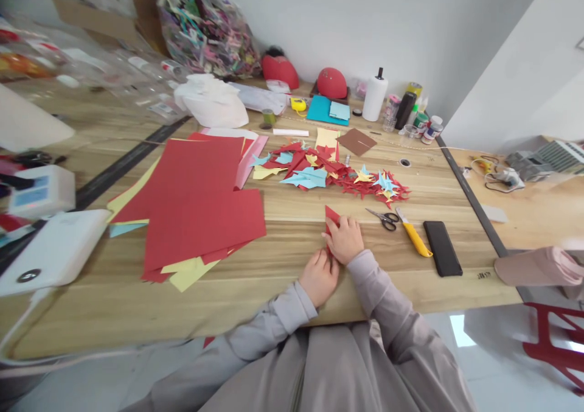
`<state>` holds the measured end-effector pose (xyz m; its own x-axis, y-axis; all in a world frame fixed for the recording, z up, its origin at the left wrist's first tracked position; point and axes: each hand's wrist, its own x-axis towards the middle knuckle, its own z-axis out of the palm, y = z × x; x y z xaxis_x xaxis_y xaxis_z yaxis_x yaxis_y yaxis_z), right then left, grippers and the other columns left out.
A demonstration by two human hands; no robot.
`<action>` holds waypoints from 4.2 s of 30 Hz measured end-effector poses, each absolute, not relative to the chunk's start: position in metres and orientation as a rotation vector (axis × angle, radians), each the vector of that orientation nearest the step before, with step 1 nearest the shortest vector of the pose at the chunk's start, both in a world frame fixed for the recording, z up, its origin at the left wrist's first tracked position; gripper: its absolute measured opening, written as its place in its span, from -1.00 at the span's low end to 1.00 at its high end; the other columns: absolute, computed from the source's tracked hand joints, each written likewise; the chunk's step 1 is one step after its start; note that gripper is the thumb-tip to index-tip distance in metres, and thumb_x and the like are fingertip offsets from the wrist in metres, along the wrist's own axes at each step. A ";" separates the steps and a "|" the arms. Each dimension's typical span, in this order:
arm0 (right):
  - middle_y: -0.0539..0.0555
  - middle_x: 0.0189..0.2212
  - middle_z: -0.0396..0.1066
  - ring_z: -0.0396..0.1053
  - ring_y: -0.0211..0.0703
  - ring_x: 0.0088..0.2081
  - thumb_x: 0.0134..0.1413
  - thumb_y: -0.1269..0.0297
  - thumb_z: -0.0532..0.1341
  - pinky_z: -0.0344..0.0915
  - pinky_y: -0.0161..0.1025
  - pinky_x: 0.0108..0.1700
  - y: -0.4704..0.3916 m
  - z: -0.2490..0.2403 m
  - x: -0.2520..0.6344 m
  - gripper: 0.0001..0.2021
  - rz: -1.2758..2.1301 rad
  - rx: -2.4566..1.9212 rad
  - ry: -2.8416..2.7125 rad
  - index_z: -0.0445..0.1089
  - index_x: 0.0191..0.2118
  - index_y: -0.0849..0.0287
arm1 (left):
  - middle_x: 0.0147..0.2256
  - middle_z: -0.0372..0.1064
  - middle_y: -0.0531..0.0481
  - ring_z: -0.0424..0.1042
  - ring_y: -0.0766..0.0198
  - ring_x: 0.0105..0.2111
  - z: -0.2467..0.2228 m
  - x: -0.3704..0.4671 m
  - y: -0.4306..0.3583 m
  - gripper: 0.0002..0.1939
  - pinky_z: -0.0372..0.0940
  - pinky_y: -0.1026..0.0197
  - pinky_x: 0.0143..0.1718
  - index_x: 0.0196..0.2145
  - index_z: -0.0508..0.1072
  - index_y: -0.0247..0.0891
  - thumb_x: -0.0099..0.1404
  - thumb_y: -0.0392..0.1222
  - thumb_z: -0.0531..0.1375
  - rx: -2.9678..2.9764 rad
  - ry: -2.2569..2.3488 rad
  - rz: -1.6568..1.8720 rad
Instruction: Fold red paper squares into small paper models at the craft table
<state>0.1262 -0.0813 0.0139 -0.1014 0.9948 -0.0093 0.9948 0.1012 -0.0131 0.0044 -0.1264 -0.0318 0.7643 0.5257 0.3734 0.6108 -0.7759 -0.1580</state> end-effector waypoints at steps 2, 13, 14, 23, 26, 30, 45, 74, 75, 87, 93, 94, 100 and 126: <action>0.21 -0.03 0.21 0.13 0.05 -0.05 0.24 -0.03 -0.06 0.08 -0.08 -0.03 -0.089 0.015 0.124 -0.53 0.019 -2.079 -2.364 0.22 0.17 0.00 | -0.29 0.48 -0.44 0.44 -0.05 -0.19 -0.029 0.005 -0.126 -0.73 0.24 -0.16 -0.10 -0.25 0.50 -0.56 0.25 -0.39 0.02 -2.685 -0.876 -0.488; 0.27 -0.05 0.23 0.16 0.07 -0.04 0.26 0.01 -0.09 0.15 -0.05 -0.13 -0.069 0.012 0.101 -0.52 -0.050 -2.298 -2.270 0.16 0.20 0.05 | -0.48 0.44 -0.31 0.37 0.05 -0.35 -0.015 -0.001 -0.119 -0.77 0.22 -0.02 -0.27 -0.45 0.51 -0.45 0.22 -0.38 0.07 -2.886 -0.816 -0.514; 0.27 -0.05 0.24 0.18 0.07 -0.05 0.26 0.01 -0.10 0.16 -0.05 -0.13 -0.066 0.012 0.100 -0.52 -0.050 -2.308 -2.251 0.18 0.19 0.05 | -0.49 0.44 -0.30 0.37 0.05 -0.35 -0.014 0.000 -0.119 -0.78 0.21 -0.01 -0.28 -0.45 0.51 -0.45 0.21 -0.39 0.07 -2.859 -0.805 -0.525; 0.23 -0.14 0.37 0.38 0.02 -0.14 0.31 0.09 -0.20 0.18 -0.01 -0.12 -0.034 0.012 0.094 -0.56 0.003 -2.330 -2.126 0.28 0.08 0.07 | -0.39 0.46 -0.34 0.38 0.02 -0.31 -0.019 -0.001 -0.123 -0.77 0.21 -0.05 -0.21 -0.33 0.51 -0.48 0.21 -0.29 0.09 -2.816 -0.823 -0.408; 0.22 -0.12 0.40 0.41 -0.02 -0.14 0.31 0.09 -0.19 0.20 -0.02 -0.10 -0.027 0.012 0.100 -0.57 0.057 -2.325 -2.115 0.23 0.13 0.02 | -0.33 0.46 -0.41 0.38 -0.04 -0.25 -0.018 -0.001 -0.124 -0.65 0.21 -0.09 -0.16 -0.28 0.51 -0.53 0.24 -0.14 0.09 -2.821 -0.874 -0.447; 0.15 -0.12 0.45 0.40 -0.14 -0.09 0.33 0.14 -0.21 0.24 -0.17 -0.06 -0.024 0.006 0.124 -0.56 0.325 -2.113 -2.095 0.24 0.14 0.05 | -0.31 0.45 -0.43 0.37 -0.04 -0.19 -0.017 -0.005 -0.122 -0.64 0.23 -0.07 -0.13 -0.29 0.51 -0.53 0.27 -0.13 0.07 -2.852 -0.938 -0.614; 0.18 -0.14 0.42 0.41 -0.10 -0.11 0.25 0.13 0.00 0.33 -0.09 0.01 -0.112 -0.020 0.168 -0.66 0.607 -1.432 -1.514 0.34 0.03 0.09 | -0.22 0.44 -0.23 0.34 -0.02 -0.10 0.005 -0.030 -0.091 -0.63 0.27 -0.04 -0.04 -0.25 0.49 -0.38 0.17 0.03 0.22 -2.985 -0.793 -0.647; 0.25 0.03 0.27 0.26 0.06 0.07 -0.05 0.23 0.31 0.27 0.04 0.10 -0.088 0.000 0.176 -0.46 0.557 -1.358 -2.102 0.23 0.10 0.13 | -0.23 0.46 -0.21 0.35 0.08 -0.21 -0.003 -0.036 -0.035 -0.73 0.32 0.04 -0.21 -0.17 0.47 -0.41 0.25 -0.31 0.04 -2.994 -0.712 -0.711; 0.25 0.02 0.27 0.26 0.05 0.07 -0.03 0.31 0.27 0.27 0.04 0.09 -0.088 -0.001 0.176 -0.51 0.556 -1.368 -2.096 0.24 0.08 0.13 | -0.22 0.47 -0.21 0.35 0.08 -0.20 -0.003 -0.037 -0.035 -0.73 0.32 0.03 -0.19 -0.16 0.47 -0.42 0.24 -0.32 0.05 -2.984 -0.728 -0.770; 0.27 0.04 0.27 0.28 0.04 0.06 0.02 0.45 0.14 0.31 0.03 0.01 -0.097 0.006 0.178 -0.66 0.544 -1.431 -2.091 0.34 -0.04 0.13 | -0.15 0.46 -0.17 0.31 0.06 -0.07 -0.001 -0.048 -0.042 -0.75 0.34 -0.03 -0.10 -0.28 0.52 -0.32 0.21 -0.38 0.04 -3.072 -1.073 -0.938; 0.20 -0.04 0.34 0.32 0.04 -0.04 0.05 0.35 0.22 0.25 0.02 -0.09 -0.097 0.011 0.180 -0.82 0.420 -1.559 -2.094 0.43 -0.17 0.09 | 0.05 0.32 -0.17 0.21 0.03 0.10 0.002 -0.051 -0.043 -0.75 0.28 -0.11 0.03 -0.35 0.53 -0.26 0.19 -0.41 0.06 -3.086 -1.339 -0.987; 0.17 -0.05 0.35 0.31 0.03 -0.05 0.05 0.34 0.24 0.24 0.01 -0.09 -0.097 0.011 0.180 -0.83 0.418 -1.583 -2.090 0.44 -0.19 0.07 | 0.09 0.29 -0.17 0.18 0.01 0.13 0.001 -0.052 -0.043 -0.76 0.26 -0.12 0.05 -0.36 0.53 -0.26 0.19 -0.40 0.07 -3.092 -1.374 -0.994; 0.11 -0.14 0.37 0.29 -0.02 -0.12 0.07 0.23 0.26 0.19 -0.04 -0.12 -0.090 0.012 0.174 -0.93 0.415 -1.710 -1.983 0.46 -0.33 0.08 | 0.13 0.23 -0.13 0.13 -0.05 0.17 0.006 -0.052 -0.040 -0.86 0.22 -0.15 0.08 -0.40 0.52 -0.24 0.22 -0.28 0.15 -3.072 -1.545 -0.995; 0.13 -0.32 0.28 0.18 -0.02 -0.25 0.13 0.22 0.15 0.11 -0.04 -0.17 -0.075 0.011 0.163 -0.82 0.142 -1.966 -2.015 0.30 -0.46 0.13 | 0.20 0.14 -0.28 0.04 -0.07 0.25 -0.002 -0.011 -0.082 -0.40 0.02 -0.13 0.24 0.16 0.24 -0.43 0.28 0.04 0.07 -3.155 -1.153 -0.490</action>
<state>0.1634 -0.0747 0.0114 -0.0003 0.9873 0.1586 0.9554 0.0471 -0.2917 -0.0110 -0.0815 -0.0022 0.7319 0.6575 0.1790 0.5851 -0.7411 0.3294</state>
